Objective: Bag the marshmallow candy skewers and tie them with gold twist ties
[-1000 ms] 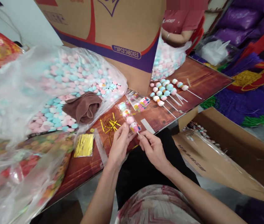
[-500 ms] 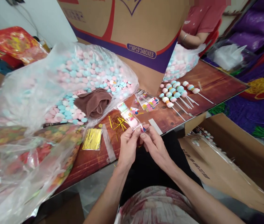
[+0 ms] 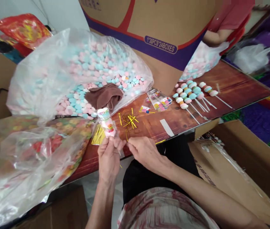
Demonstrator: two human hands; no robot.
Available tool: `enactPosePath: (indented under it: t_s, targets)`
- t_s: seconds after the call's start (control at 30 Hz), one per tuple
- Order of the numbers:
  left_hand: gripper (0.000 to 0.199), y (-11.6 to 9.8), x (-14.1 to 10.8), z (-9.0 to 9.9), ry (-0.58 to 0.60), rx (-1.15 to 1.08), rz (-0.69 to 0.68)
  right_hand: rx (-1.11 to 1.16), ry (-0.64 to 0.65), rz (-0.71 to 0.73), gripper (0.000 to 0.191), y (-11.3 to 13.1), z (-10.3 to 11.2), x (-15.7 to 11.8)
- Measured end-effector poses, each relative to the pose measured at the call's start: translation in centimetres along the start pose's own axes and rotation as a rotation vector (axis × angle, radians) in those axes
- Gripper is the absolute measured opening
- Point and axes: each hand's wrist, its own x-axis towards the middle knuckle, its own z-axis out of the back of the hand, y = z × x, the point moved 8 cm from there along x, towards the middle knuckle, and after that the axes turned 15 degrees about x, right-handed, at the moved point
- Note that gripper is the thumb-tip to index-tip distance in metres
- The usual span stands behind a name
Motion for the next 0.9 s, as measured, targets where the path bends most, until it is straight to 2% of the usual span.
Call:
enactPosePath:
  t_s: [0.07,0.13,0.33,0.47,0.6,0.7,0.8,0.9]
  targets:
    - [0.021,-0.4,0.4,1.3,-0.053,0.03,-0.01,-0.266,-0.105,0.048,0.02,0.1,0.9,0.8]
    - [0.021,-0.4,0.7,1.9,-0.064,0.053,0.006,-0.383,-0.149,0.091,0.018,0.0,1.2,1.7]
    - [0.028,0.2,1.4,1.8,-0.069,0.074,-0.026,-0.464,-0.09,0.196,0.021,-1.0,-0.5,3.5]
    - [0.028,0.4,1.8,1.6,-0.051,0.059,-0.017,-0.435,-0.162,0.198,0.018,-1.3,-0.1,3.7]
    - [0.026,0.3,2.3,1.0,-0.044,0.077,0.017,-0.201,-0.292,0.224,0.018,-1.1,2.3,3.6]
    - [0.023,0.4,2.6,-0.3,-0.042,0.111,0.017,0.18,-0.347,0.232,0.017,-1.2,4.1,3.1]
    - [0.018,1.0,2.6,-2.1,-0.03,0.196,0.001,0.479,-0.303,0.186,0.016,-1.3,4.1,2.8]
    - [0.019,1.5,2.3,-3.4,-0.057,0.29,-0.057,0.62,-0.311,0.124,0.016,-1.6,3.7,2.4]
